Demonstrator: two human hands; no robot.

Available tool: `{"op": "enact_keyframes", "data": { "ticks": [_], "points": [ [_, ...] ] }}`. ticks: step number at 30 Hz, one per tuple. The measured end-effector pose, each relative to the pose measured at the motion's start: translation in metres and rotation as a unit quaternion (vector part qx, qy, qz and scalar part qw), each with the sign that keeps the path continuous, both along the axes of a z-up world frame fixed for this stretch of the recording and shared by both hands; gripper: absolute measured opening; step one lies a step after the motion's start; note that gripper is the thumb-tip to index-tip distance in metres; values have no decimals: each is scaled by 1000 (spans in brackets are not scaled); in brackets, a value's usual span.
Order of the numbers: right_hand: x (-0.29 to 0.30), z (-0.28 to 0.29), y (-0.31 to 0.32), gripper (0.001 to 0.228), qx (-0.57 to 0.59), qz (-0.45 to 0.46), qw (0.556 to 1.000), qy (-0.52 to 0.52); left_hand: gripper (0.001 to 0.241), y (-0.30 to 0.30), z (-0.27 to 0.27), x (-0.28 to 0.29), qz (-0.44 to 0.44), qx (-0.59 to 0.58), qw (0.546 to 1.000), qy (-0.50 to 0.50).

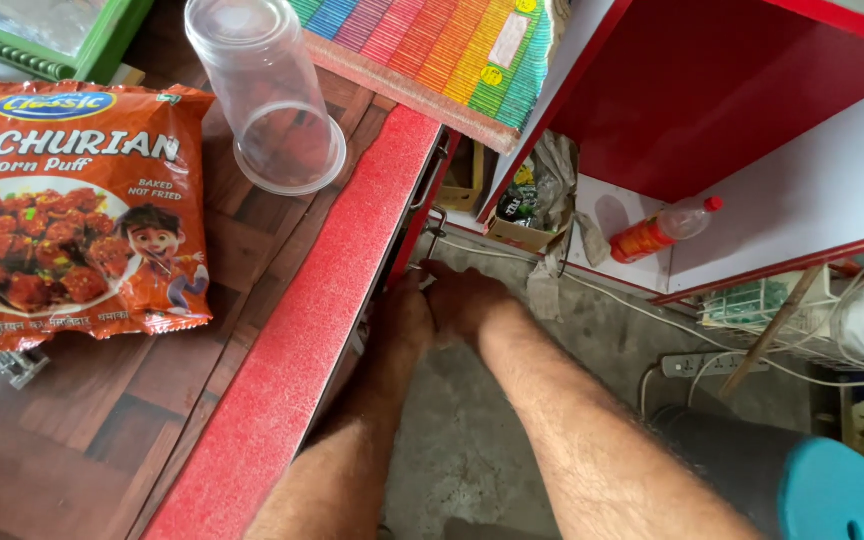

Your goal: Sweeping the floor and organizing items behind a counter in a small shop.

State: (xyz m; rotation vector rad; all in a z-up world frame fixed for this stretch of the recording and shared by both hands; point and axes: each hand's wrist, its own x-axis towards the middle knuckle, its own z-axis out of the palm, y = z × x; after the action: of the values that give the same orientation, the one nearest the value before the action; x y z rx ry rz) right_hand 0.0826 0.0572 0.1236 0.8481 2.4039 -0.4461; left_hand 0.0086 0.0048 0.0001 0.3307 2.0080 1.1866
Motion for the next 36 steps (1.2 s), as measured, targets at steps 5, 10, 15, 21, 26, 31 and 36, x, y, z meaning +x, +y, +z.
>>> {"op": "enact_keyframes", "data": {
  "ticks": [5,10,15,21,26,31,36],
  "points": [
    [17,-17,2,43,65,8,991,118,27,-16,64,6,-116,-27,954,277],
    [22,-5,-14,36,101,-17,970,220,21,-24,83,9,-107,-11,910,400],
    [29,-16,-17,39,170,11,956,238,23,-27,74,15,-113,8,890,441],
    [28,3,-26,52,146,-10,956,254,23,-30,74,23,-96,2,860,501],
    [28,-1,-26,55,161,-14,957,239,27,-24,68,22,-101,-37,834,542],
    [25,10,-29,38,153,-63,953,256,24,-22,80,15,-94,3,872,479],
    [23,23,-30,24,144,-94,926,335,30,-13,75,13,40,127,947,291]
  ]
}}
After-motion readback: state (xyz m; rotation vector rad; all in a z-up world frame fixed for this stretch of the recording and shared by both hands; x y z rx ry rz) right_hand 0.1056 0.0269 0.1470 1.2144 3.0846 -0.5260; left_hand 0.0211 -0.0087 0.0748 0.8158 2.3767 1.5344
